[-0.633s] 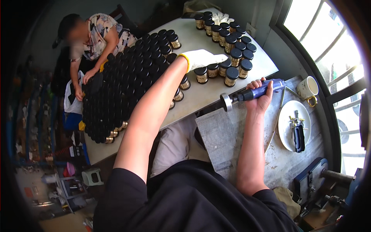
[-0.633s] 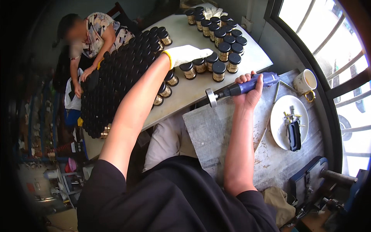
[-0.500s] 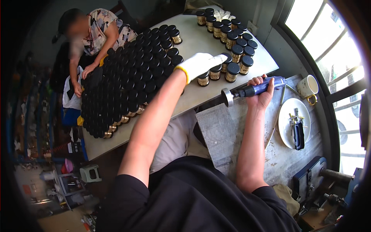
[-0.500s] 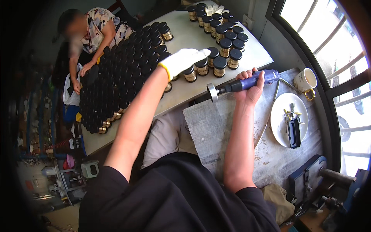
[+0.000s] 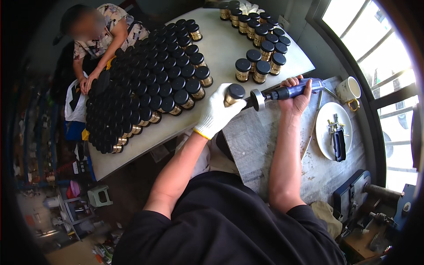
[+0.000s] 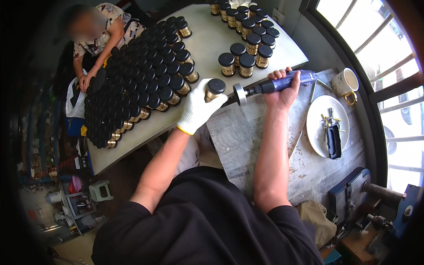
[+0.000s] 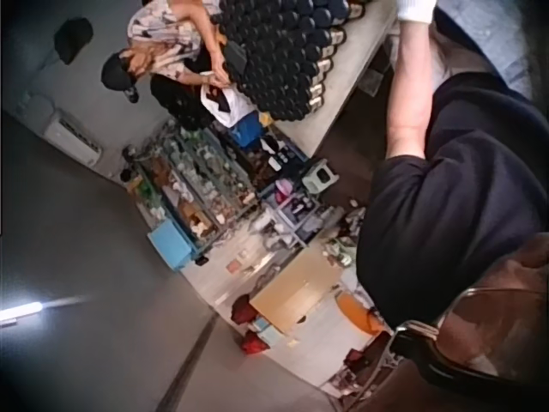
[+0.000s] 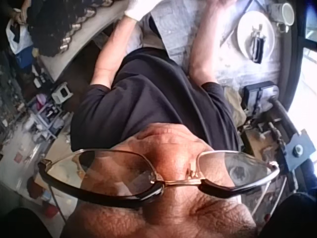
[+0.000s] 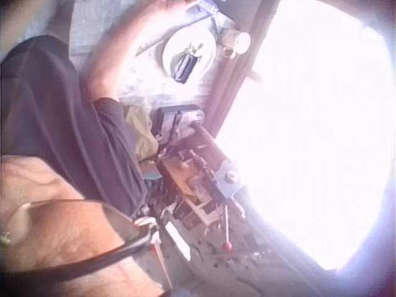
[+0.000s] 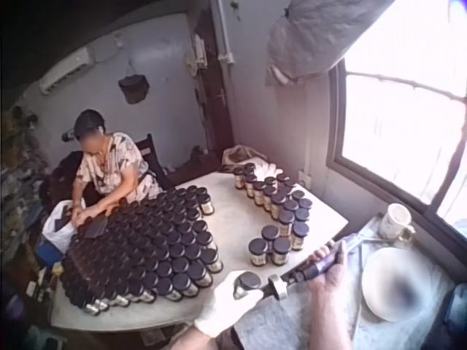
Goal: Sealing small jars with lids using a handheld pneumatic capping tool.
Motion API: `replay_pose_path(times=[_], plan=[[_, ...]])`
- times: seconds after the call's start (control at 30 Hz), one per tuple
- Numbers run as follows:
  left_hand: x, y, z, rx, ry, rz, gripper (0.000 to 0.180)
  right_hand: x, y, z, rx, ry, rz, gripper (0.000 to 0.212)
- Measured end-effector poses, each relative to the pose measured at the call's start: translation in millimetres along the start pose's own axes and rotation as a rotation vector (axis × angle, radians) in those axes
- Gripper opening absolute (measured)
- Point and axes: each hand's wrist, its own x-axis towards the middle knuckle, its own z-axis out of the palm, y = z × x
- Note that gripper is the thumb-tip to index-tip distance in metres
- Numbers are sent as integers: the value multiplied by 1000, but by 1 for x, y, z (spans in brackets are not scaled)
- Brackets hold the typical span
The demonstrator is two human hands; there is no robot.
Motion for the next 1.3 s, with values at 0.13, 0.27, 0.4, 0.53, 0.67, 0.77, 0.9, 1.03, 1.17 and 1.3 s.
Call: replay_pose_path(times=[0.13, 0.27, 0.4, 0.53, 0.67, 0.77, 0.9, 1.03, 1.17, 1.3], plan=[[0, 22, -10, -165, -259, 13, 43, 1, 3, 1, 30, -46, 25, 35], [8, 16, 0, 292, -361, 114, 37, 2, 2, -1, -86, -15, 13, 30], [10, 15, 1, 404, -393, 150, 37, 0, 3, 4, -129, -4, -10, 27], [11, 13, 2, 407, -402, 136, 37, 0, 4, 2, -129, -6, 3, 28], [12, 15, 4, 432, -399, 131, 37, -1, 5, 2, -140, -10, -9, 30], [11, 16, 6, 431, -375, 123, 37, 0, 6, 2, -155, -24, -3, 31], [11, 18, 3, 347, -399, 37, 40, 1, 7, 1, -139, -62, 8, 32], [2, 3, -7, 87, -159, 317, 42, 0, 1, -2, 51, -22, 23, 33], [-22, 5, -15, -595, -152, -254, 34, 1, 2, 0, 60, -3, 16, 34], [-31, 1, -2, -787, -163, -304, 41, -2, 6, 3, 59, -19, 47, 33]])
